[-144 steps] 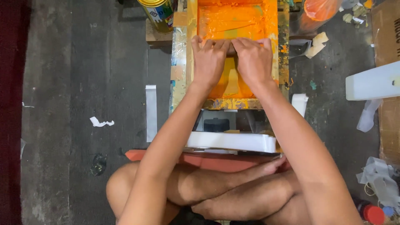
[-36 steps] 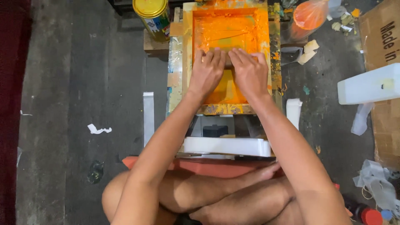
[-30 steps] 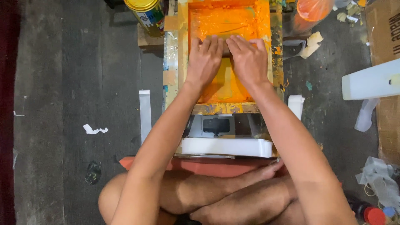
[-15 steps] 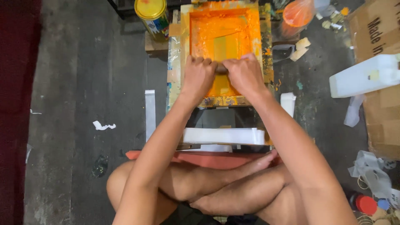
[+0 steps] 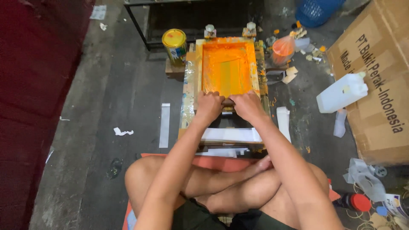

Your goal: The person sits cross-legged on the floor and uses a squeegee to spread orange ink across a screen printing frame. They repeatedly pull the ink across the mesh to coat the surface evenly.

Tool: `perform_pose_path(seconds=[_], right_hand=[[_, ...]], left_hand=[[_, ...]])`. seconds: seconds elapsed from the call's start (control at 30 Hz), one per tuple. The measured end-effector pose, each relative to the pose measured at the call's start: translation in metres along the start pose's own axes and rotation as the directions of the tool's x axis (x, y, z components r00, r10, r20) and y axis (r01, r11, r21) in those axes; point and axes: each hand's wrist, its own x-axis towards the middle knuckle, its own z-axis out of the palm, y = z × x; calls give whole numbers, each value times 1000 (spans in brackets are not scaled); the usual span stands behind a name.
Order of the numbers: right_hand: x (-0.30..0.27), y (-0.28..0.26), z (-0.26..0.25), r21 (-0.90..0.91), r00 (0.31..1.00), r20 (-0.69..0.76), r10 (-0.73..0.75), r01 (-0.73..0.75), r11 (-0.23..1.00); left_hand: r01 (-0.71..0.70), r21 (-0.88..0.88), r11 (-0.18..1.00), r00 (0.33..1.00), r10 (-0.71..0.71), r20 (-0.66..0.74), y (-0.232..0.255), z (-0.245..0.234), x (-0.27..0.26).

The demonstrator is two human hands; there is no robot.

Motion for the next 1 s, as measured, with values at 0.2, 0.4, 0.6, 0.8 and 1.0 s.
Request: perform_pose_path(seconds=[0.2,0.4,0.6,0.8,1.0], right_hand=[[-13,2,39,-48,995,-103,3,-8,999],[-21,14,73,-37,989,-146,-6,1,999],[-32,7,92,-133,970,-237,-44,13,991],[-34,3,87,-144,968,-247,-46,10,989],[-33,4,93,-138,970,-241,-35,1,990]], left_hand=[[36,34,999,997,-34,-73,14,-1,-15],[36,123,992,958,1,-286,34,-14,-35],[37,149,988,947,13,-321,42,-15,-44],[52,148,988,948,-2,-317,43,-15,-47],[47,112,993,944,-8,-329,40,-4,-49]])
